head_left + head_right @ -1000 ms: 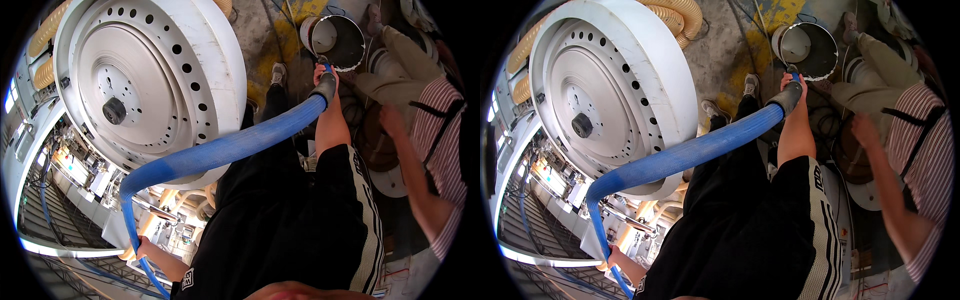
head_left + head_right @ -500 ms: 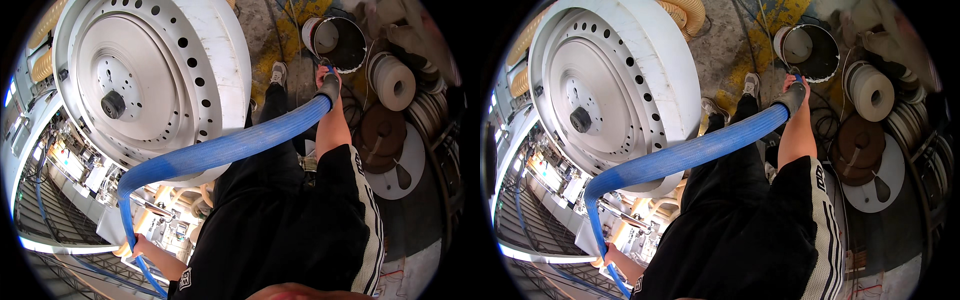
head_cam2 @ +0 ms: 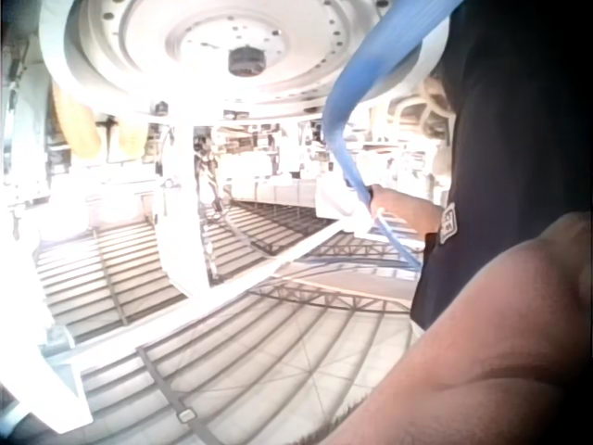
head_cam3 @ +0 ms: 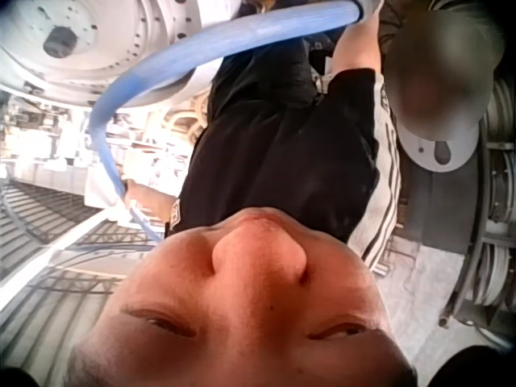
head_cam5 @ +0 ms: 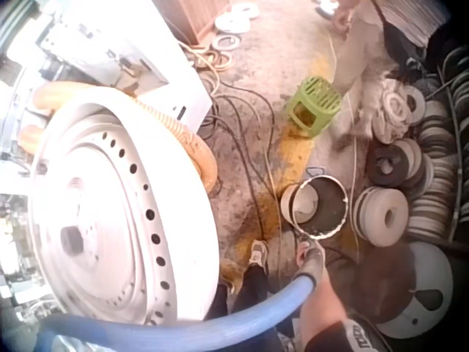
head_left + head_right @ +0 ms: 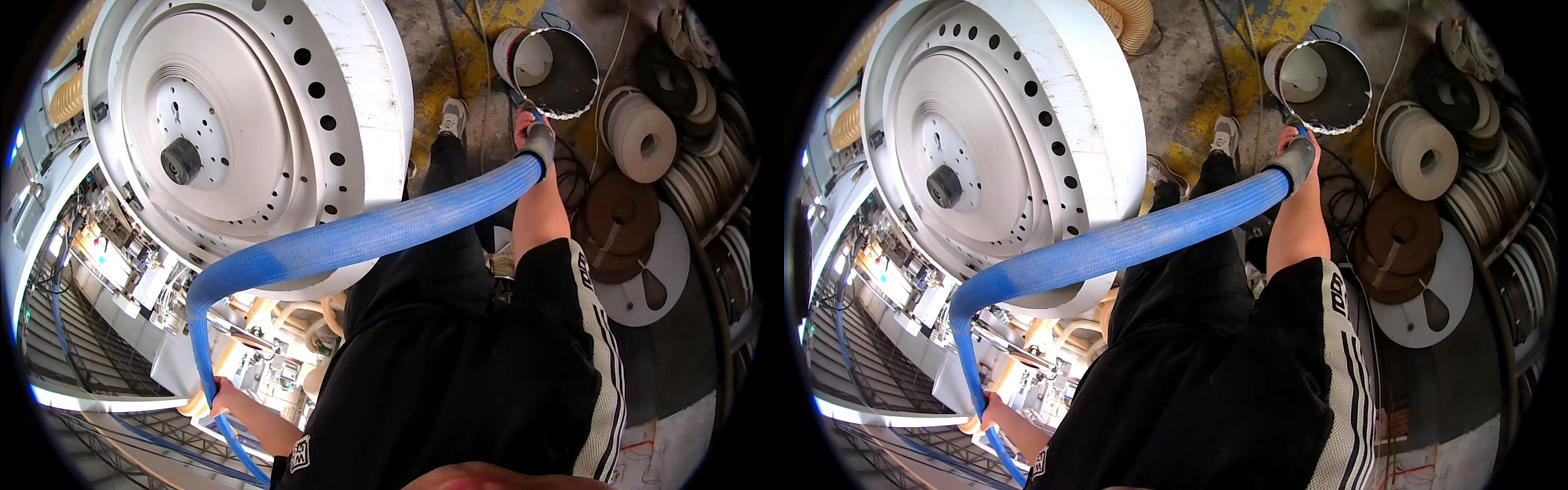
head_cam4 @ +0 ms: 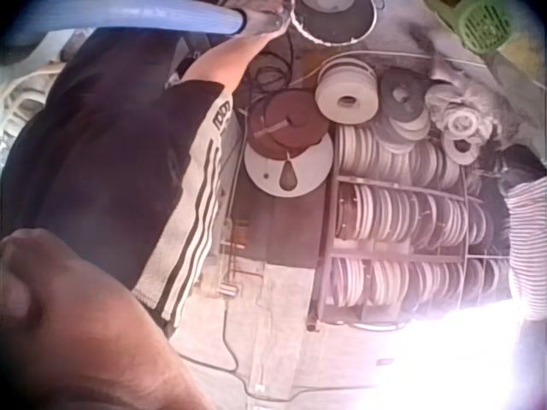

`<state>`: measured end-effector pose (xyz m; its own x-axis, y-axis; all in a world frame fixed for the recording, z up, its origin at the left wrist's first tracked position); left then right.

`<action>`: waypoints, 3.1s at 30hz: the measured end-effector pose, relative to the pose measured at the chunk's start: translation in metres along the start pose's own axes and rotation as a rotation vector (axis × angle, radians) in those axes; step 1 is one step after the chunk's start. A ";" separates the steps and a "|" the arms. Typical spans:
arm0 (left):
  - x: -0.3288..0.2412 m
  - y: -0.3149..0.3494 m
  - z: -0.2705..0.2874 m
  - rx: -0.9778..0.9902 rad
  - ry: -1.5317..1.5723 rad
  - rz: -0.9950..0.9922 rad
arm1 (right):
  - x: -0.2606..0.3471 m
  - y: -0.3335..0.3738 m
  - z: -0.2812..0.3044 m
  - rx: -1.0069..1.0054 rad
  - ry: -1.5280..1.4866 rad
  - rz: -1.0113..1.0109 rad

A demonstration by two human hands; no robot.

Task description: The person uses a wrench to adjust bolts on an industrial machine, moves a blue hose, and continues to manipulate components on the machine's side.

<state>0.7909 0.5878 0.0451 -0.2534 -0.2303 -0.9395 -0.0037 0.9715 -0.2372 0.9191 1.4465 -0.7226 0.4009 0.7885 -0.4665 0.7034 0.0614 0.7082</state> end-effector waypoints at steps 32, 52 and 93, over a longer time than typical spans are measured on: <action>0.101 0.009 0.049 0.130 0.050 0.419 | -0.117 0.302 -0.453 0.447 0.937 1.023; 0.094 0.065 0.060 0.267 0.190 0.527 | -0.303 0.329 -0.520 0.767 0.829 0.858; 0.155 0.262 -0.077 0.863 1.029 1.202 | -0.332 0.536 -0.621 1.396 0.705 0.565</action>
<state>0.6757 0.8112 -0.1438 -0.1751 0.9542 -0.2426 0.9823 0.1860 0.0227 0.7983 1.5977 0.1406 0.7181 0.6466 0.2575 0.6767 -0.5620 -0.4757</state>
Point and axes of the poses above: each hand's wrist, its own y-axis away from the middle knuckle, its own z-axis out of the back of the hand, x = y × z, the point moved 9 cm from there along -y, towards the middle knuckle, and after that the axes turned 2 degrees about y, right-handed, at the moved point
